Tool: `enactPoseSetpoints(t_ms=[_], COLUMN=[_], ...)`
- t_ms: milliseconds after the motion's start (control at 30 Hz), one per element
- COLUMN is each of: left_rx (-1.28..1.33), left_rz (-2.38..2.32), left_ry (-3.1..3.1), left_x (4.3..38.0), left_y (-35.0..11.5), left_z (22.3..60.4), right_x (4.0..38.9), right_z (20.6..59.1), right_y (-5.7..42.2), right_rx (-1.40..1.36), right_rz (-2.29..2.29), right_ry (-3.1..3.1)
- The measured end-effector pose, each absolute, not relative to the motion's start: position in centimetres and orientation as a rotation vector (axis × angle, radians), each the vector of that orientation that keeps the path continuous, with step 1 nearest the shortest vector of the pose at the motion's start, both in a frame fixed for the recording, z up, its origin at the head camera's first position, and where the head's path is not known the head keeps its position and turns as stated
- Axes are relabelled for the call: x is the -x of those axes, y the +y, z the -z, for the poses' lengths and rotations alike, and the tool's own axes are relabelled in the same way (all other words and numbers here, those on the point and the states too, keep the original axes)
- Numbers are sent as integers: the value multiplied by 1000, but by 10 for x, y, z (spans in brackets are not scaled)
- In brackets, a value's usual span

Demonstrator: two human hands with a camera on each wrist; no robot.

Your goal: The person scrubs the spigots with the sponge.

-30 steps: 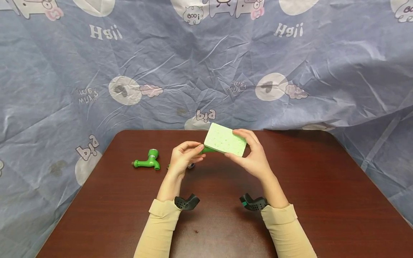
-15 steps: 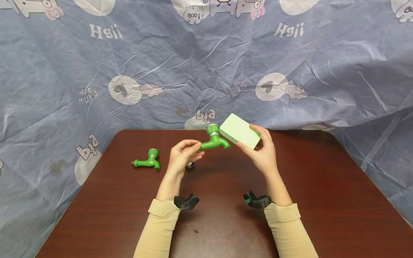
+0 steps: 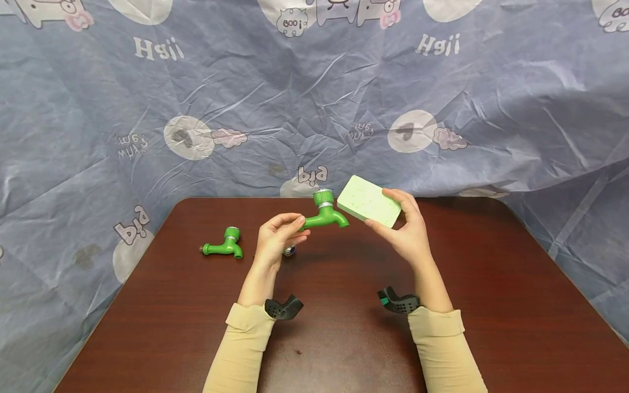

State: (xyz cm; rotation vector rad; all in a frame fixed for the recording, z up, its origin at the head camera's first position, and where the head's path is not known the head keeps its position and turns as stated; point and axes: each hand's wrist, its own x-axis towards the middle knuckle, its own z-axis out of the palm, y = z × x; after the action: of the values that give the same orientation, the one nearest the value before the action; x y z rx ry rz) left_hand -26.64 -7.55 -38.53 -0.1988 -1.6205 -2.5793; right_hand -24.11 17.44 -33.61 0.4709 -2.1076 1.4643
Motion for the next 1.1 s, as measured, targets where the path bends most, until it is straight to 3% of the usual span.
enactPoseSetpoints(t_ms=[433, 833, 1100], left_rx=[45, 67, 40], left_rz=[2560, 2545, 2543], left_ry=[-1561, -1588, -1578], left_x=[268, 269, 269], left_y=[-81, -78, -79], left_z=[384, 386, 385], right_x=[237, 238, 238], right_z=[332, 335, 336], right_y=[180, 165, 170], right_rx=[-530, -663, -592], right_rz=[-1393, -1520, -1473], right_ry=[-2176, -2172, -2207])
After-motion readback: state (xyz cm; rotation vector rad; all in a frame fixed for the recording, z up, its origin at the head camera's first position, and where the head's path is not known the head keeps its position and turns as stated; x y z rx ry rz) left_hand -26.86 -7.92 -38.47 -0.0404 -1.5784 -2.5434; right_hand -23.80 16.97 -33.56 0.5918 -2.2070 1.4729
